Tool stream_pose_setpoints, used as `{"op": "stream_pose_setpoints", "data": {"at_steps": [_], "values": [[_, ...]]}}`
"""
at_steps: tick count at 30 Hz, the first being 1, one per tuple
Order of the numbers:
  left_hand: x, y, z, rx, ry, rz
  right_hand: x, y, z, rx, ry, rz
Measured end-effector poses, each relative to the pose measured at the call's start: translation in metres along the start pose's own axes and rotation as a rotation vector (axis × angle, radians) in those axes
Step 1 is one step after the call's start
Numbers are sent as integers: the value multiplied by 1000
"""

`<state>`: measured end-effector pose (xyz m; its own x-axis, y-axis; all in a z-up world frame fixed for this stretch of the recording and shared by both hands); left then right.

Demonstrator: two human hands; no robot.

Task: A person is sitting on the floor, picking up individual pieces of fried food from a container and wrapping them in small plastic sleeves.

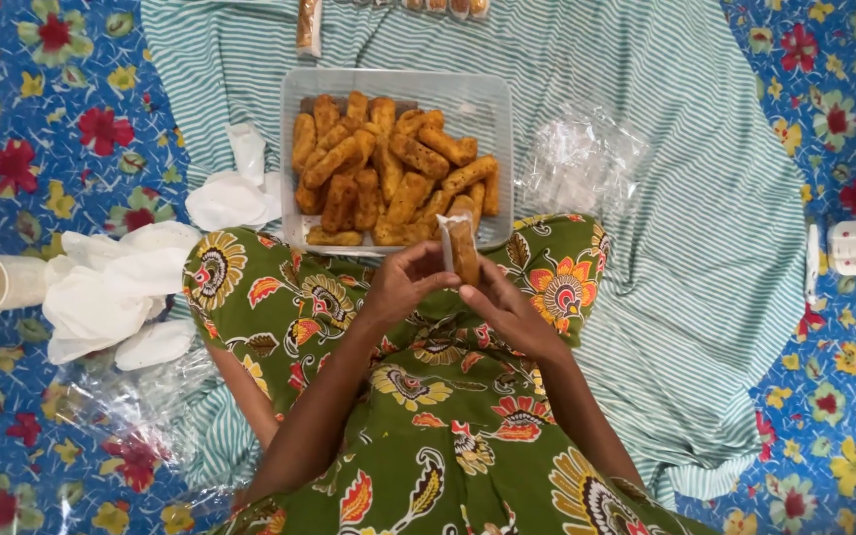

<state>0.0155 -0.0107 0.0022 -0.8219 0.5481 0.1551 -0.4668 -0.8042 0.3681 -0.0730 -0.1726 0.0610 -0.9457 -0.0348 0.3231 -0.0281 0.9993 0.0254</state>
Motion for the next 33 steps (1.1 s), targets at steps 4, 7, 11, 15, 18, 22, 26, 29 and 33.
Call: {"op": "stream_pose_setpoints", "data": {"at_steps": [4,7,11,15,18,22,26,29,33], "values": [[4,-6,-9,-108,-2,21,0,4,1,-28,-55,-22],[4,-12,-30,-210,43,31,3,8,-2,-11,-84,-4],[6,-10,-22,-245,46,18,2,4,17,34,-113,50],[5,-6,-8,-355,126,44,5,10,20,100,-126,89],[5,-3,0,-137,31,70,2,14,22,149,-160,110],[4,-3,10,-66,46,92,6,23,3,234,-189,129],[6,-4,-1,-113,54,46,-1,29,1,297,-87,242],[4,-1,-3,-270,111,89,-7,25,20,471,-65,249],[1,-2,2,-302,97,163,-7,31,12,508,-31,271]]}}
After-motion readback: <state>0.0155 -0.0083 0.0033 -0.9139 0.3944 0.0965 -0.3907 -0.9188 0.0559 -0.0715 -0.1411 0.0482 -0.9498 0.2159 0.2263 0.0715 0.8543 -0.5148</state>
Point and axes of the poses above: each hand's wrist, its own x-axis away from the middle knuckle, its own y-axis out of the palm, z = x × y, the point moved 2 cm from there along -x, towards the middle knuckle, and after that the axes turned 5 degrees about z, right-handed, at the moved point
